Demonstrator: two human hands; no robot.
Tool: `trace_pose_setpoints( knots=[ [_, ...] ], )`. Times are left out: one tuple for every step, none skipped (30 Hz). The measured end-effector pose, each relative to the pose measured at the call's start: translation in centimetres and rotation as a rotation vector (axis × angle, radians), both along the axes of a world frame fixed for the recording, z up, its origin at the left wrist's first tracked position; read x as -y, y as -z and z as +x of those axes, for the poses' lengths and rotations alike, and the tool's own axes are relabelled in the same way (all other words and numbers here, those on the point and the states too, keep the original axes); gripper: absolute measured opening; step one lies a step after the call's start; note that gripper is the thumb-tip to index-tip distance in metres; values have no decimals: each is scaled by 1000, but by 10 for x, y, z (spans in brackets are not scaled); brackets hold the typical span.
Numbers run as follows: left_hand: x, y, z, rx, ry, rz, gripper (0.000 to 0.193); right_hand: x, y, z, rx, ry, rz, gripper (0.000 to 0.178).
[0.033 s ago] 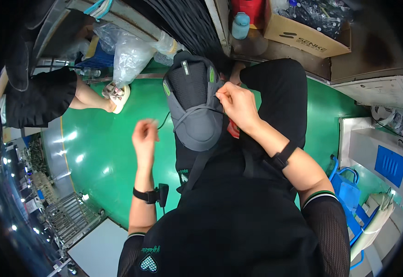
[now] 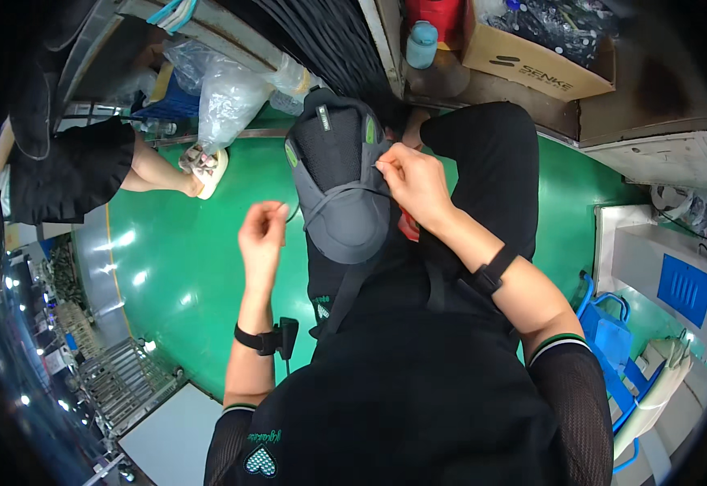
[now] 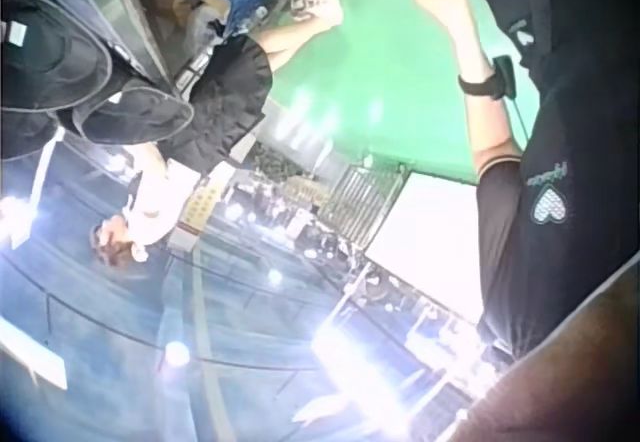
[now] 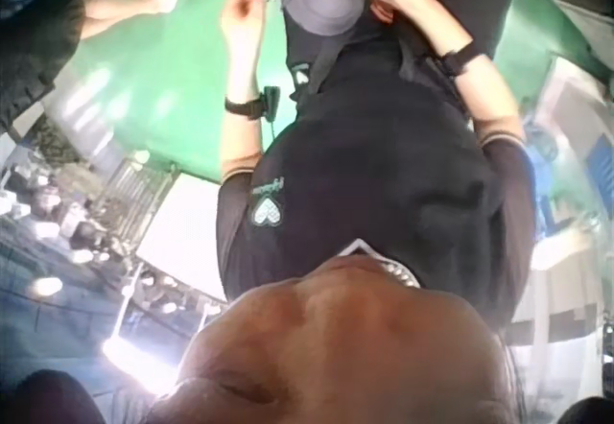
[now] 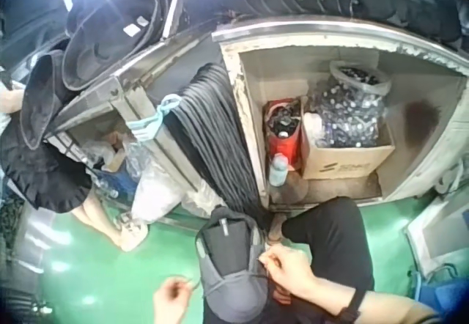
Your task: Threading laces into the upper part of a shoe in a factory setting.
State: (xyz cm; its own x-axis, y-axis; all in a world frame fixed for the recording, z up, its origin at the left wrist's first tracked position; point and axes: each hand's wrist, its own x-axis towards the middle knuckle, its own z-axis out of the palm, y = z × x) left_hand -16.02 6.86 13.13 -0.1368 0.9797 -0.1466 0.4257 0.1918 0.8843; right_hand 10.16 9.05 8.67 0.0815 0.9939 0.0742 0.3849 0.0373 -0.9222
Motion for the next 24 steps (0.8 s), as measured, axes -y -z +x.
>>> trace_pose_setpoints(
  knots=[
    [-2, -6, 20, 19, 6, 49, 10, 1, -2, 0, 1, -2, 3, 8],
    [-5, -12, 32, 6, 12, 41, 9, 1, -3, 1, 47, -29, 85, 8],
    [-6, -17, 38, -12, 18, 31, 9, 2, -4, -1, 88, -57, 166, 8],
    [-4, -17, 39, -17, 15, 29, 9, 5, -3, -1, 83, -60, 164, 8],
    [-3, -18, 40, -13, 18, 7, 8, 8, -2, 3, 66, -51, 105, 8],
    [-2, -18, 41, -9, 19, -15, 7, 9, 0, 4, 49, -45, 45, 8],
    [-2, -19, 42, -13, 11, -17, 7, 7, 1, 2, 45, -53, 44, 8],
    [-3, -21, 44, -88, 33, 78, 7, 4, -1, 0, 6, -29, 83, 8],
    [-4, -23, 46, -163, 55, 173, 6, 2, -3, -3, -32, -5, 121, 7],
    [-4, -23, 46, -166, 48, 167, 6, 4, -8, -4, -12, -21, 68, 8],
    [-5, -24, 45, -372, 93, 292, 5, 4, -7, -6, -17, -26, 64, 8],
    [-6, -25, 43, -578, 140, 415, 5, 2, -4, -5, 50, -27, 108, 9],
    [-7, -28, 44, -583, 138, 410, 5, 2, -2, -3, 118, -28, 153, 10],
    [-8, -31, 46, -672, 160, 429, 5, 2, -3, -2, 197, -91, 253, 10],
    [-10, -32, 47, -761, 184, 446, 5, 0, -4, -1, 191, -97, 252, 10],
    [-15, -31, 49, -794, 197, 504, 6, -4, -6, 0, 285, -167, 366, 10],
    [-18, -31, 50, -797, 196, 499, 6, -8, -9, 3, 380, -235, 478, 10],
    [-21, -32, 52, -824, 238, 470, 7, -12, -13, 6, 432, -303, 474, 10],
    [-25, -33, 53, -849, 280, 442, 8, -16, -12, 11, 464, -356, 478, 12],
    [-26, -34, 53, -849, 280, 372, 8, -19, -17, 16, 525, -407, 472, 13],
    [-30, -31, 49, -850, 277, 366, 8, -22, -22, 21, 585, -457, 467, 14],
    [-35, -27, 43, -657, 274, 177, 9, -24, -21, 25, 642, -507, 440, 18],
    [-40, -24, 39, -463, 265, -8, 11, -30, -27, 24, 637, -512, 440, 18],
    [-44, -28, 41, -540, 327, -72, 9, -36, -36, 23, 682, -494, 563, 20]
  ],
)
